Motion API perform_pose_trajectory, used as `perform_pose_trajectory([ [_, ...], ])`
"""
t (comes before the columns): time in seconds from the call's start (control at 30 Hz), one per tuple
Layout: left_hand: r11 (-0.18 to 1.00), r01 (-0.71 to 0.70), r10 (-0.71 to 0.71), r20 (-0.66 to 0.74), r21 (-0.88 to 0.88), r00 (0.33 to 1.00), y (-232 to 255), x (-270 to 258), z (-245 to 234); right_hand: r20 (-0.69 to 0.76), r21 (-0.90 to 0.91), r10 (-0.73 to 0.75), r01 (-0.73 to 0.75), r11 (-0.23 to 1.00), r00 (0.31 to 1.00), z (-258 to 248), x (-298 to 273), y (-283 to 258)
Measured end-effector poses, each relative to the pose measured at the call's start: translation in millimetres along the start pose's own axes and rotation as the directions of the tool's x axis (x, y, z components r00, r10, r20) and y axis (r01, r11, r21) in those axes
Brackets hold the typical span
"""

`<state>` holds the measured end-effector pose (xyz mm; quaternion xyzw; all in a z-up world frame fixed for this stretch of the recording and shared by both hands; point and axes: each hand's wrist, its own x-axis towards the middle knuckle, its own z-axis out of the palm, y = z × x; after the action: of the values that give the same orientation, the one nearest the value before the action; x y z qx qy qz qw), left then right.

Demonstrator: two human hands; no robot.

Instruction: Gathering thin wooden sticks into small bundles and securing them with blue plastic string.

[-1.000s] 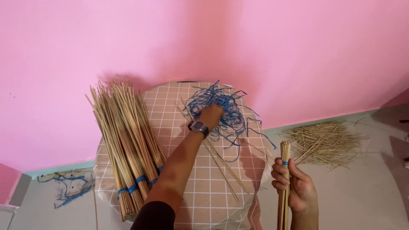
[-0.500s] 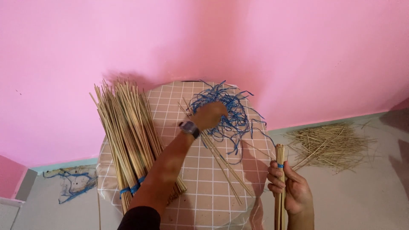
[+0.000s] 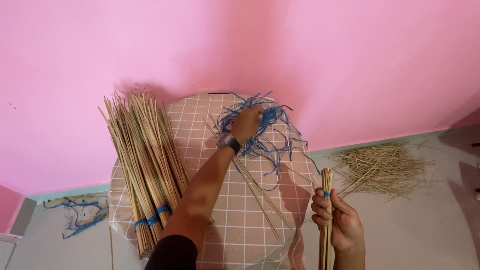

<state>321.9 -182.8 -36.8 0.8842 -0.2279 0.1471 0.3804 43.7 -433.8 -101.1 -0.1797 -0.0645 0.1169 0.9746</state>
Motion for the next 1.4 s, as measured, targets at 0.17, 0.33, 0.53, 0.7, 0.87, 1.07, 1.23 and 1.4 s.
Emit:
perform_pose_trajectory([
  [0.17, 0.831, 0.164, -0.123, 0.112, -0.531, 0.986, -8.6, 23.2, -23.8, -0.022, -0.035, -0.013, 0.013, 0.999, 1.0, 2.8, 0.8, 2.7],
  [0.33, 0.914, 0.168, -0.126, 0.136, -0.37, 0.983, -30.2, 22.0, -36.8, 0.002, -0.012, 0.033, -0.033, 0.999, 0.999, 9.5, 1.7, 6.6],
  [0.53, 0.995, -0.08, 0.077, 0.056, 0.054, 0.995, -2.0, 21.4, -82.4, -0.009, -0.046, 0.016, -0.016, 0.999, 1.0, 5.3, 7.3, 11.6],
  [0.7, 0.999, -0.027, 0.034, 0.296, -0.027, 0.955, 13.0, 28.8, -95.3, 0.035, -0.035, 0.037, -0.036, 0.999, 0.999, 16.1, 8.4, 18.3],
  [0.87, 0.957, -0.041, 0.058, 0.054, -0.287, 0.997, 31.8, 28.1, -112.4, 0.032, -0.055, 0.039, -0.037, 0.998, 0.999, 11.6, 8.5, 18.2],
  [1.07, 0.982, -0.178, 0.182, 0.059, -0.064, 0.982, 36.9, 19.0, -109.2, 0.047, -0.052, 0.043, -0.04, 0.998, 0.998, 14.1, 6.8, 19.2],
  [1.23, 0.987, -0.156, 0.129, 0.376, 0.044, 0.918, 49.5, -1.9, -93.2, 0.069, -0.025, 0.057, -0.056, 0.998, 0.996, 13.5, 7.3, 20.7],
  [1.4, 0.981, -0.185, 0.098, 0.69, 0.052, 0.717, 75.6, -40.1, -81.4, 0.087, -0.01, 0.069, -0.068, 0.998, 0.994, 14.0, 7.2, 18.7],
])
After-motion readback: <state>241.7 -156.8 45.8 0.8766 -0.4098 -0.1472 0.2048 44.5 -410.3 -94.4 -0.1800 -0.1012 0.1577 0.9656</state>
